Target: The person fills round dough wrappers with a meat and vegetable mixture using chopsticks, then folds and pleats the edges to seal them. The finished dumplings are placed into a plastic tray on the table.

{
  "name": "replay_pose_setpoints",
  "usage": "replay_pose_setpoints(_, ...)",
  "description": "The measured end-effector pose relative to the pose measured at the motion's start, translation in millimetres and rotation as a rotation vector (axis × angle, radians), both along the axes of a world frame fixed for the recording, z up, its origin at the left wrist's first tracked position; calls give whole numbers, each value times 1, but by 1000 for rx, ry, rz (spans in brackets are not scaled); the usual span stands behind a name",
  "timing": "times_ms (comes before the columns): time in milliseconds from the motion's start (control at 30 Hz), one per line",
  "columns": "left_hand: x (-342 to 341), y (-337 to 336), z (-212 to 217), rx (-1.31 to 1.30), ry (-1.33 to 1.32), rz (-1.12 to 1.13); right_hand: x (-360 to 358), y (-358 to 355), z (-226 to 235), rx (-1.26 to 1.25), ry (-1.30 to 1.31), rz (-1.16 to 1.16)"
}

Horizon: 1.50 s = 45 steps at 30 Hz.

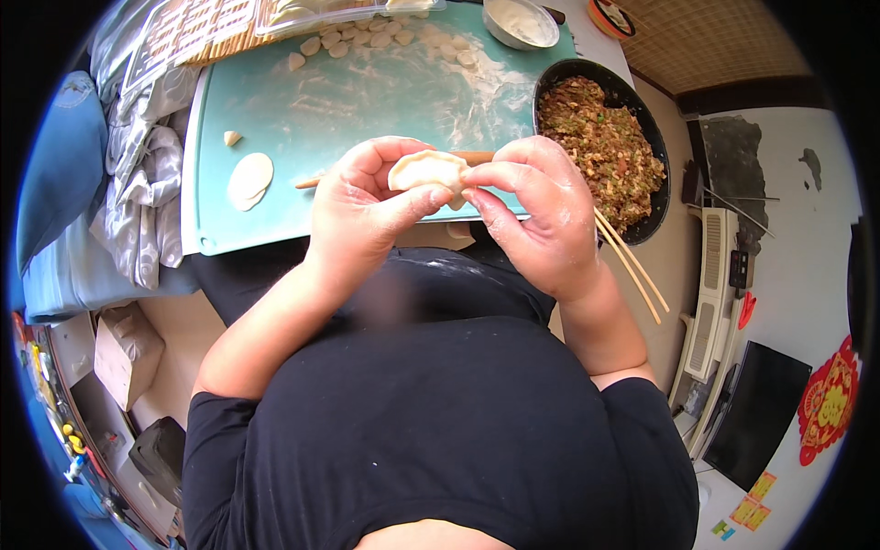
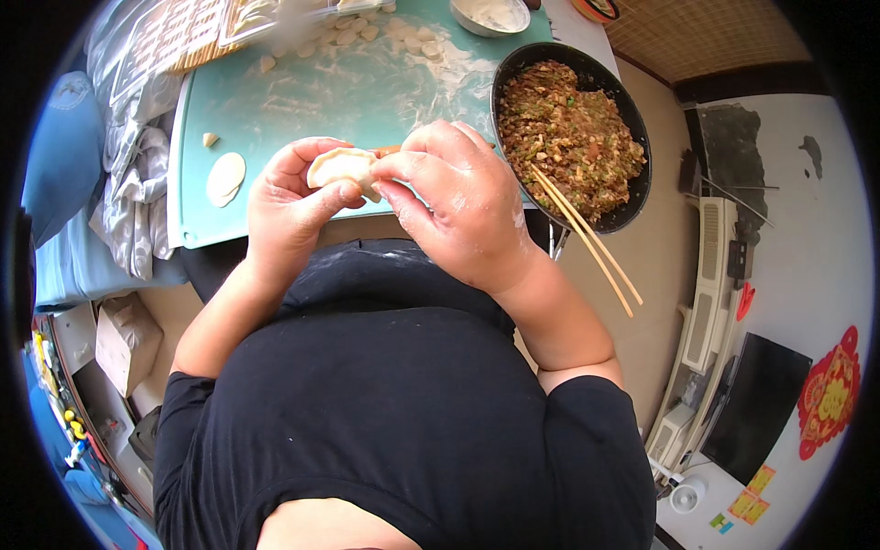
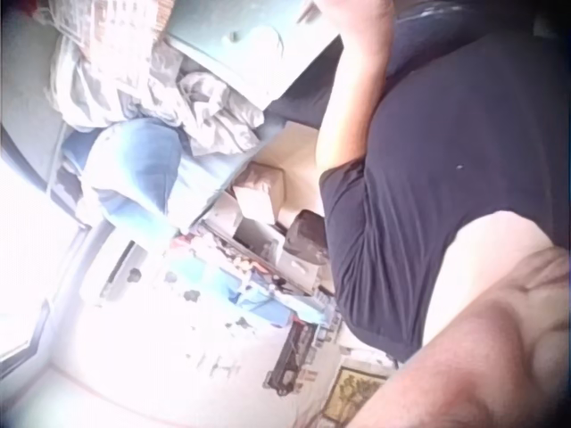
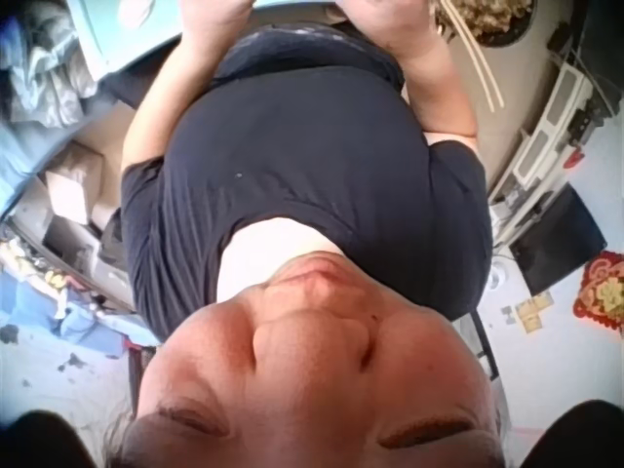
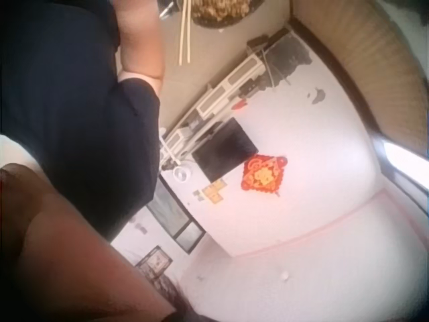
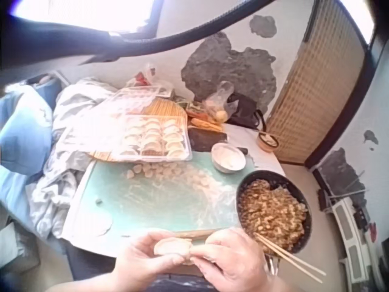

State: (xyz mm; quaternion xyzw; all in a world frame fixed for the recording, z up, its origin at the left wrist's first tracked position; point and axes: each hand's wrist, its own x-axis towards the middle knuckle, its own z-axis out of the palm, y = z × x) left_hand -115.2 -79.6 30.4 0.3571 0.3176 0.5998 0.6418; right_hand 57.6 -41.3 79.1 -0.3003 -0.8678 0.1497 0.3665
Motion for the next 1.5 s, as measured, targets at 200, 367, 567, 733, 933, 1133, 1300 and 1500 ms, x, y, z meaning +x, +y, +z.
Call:
replay_pose_setpoints(200, 0, -2, -2, 42, -35, 23, -5, 0, 1, -18, -20, 30)
replay_pose_setpoints(367, 0, -1, -4, 2, 17, 37, 4, 2, 3, -190, 71, 59)
replay_pose_setpoints(567, -4, -1, -4, -63, 13, 47, 54, 36, -5, -444, 250, -477)
replay_pose_setpoints(733, 0, 1, -8, -66, 29, 19, 108, 103, -39, -649, -53, -844)
replay_pose_setpoints(933, -5, 1, -8, -11, 109, 31, 162, 155, -74, -933, -209, -715)
replay_pose_setpoints(1133, -17, -1, -13, -41, 99, 28, 136, 130, -51, -865, -17, -799)
replay_pose_setpoints(1300, -15, 2, -11, -155, -29, -29, 113, 112, -48, -796, -27, -773)
replay_pose_setpoints(1500, -16, 1, -2, -206, -164, -78, 22, 29, -15, -691, 51, -52)
